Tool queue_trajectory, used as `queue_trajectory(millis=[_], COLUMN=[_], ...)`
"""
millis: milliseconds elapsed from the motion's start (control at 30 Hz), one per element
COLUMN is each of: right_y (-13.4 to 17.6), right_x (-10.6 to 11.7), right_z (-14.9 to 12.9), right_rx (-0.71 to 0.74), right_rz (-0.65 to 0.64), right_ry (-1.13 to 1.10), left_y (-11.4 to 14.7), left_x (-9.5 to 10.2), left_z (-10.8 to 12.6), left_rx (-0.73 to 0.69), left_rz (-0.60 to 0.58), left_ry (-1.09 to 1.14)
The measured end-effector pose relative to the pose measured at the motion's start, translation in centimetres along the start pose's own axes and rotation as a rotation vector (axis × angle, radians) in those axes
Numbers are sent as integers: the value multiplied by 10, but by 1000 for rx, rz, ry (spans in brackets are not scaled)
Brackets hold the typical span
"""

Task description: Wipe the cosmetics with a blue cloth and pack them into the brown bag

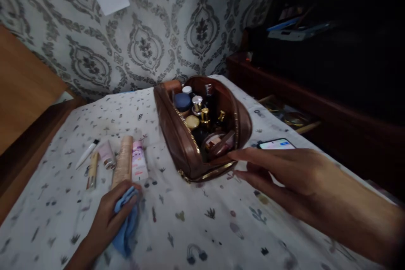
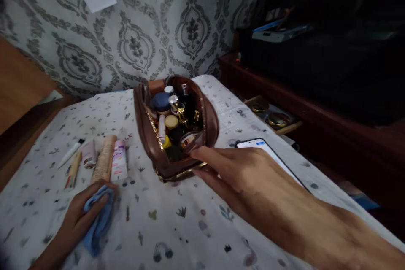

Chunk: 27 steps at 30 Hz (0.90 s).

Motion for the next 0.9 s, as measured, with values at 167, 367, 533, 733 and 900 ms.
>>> queue_trajectory(millis=[167, 367, 533, 733, 900], right_y=[0, -4, -23, -52, -67], right_x=[-14, -39, -77, -132, -173], right_z=[3, -31, -89, -125, -141], right_rx=[-58, 148, 362, 229, 55], right_rz=[128, 176, 20, -275, -395], right_ry=[18, -114, -344, -537, -857], left_y=[-1, 8, 6, -1, -2], left_x=[1, 8, 27, 87, 90], left_z=[13, 10, -4, -47, -84], left_rx=[-116, -184, -53, 183, 401], left_rz=[-52, 33, 174, 445, 250], left_ry=[48, 90, 123, -241, -539])
Point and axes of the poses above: each hand's wrist, its own y-axis away from the middle knuckle, its own x-axis out of the back of the hand, z = x × y, the point moved 8 cm from there along -y, towards the middle knuckle, and after that the axes turned 1 degree about x, right-handed, at the moved point
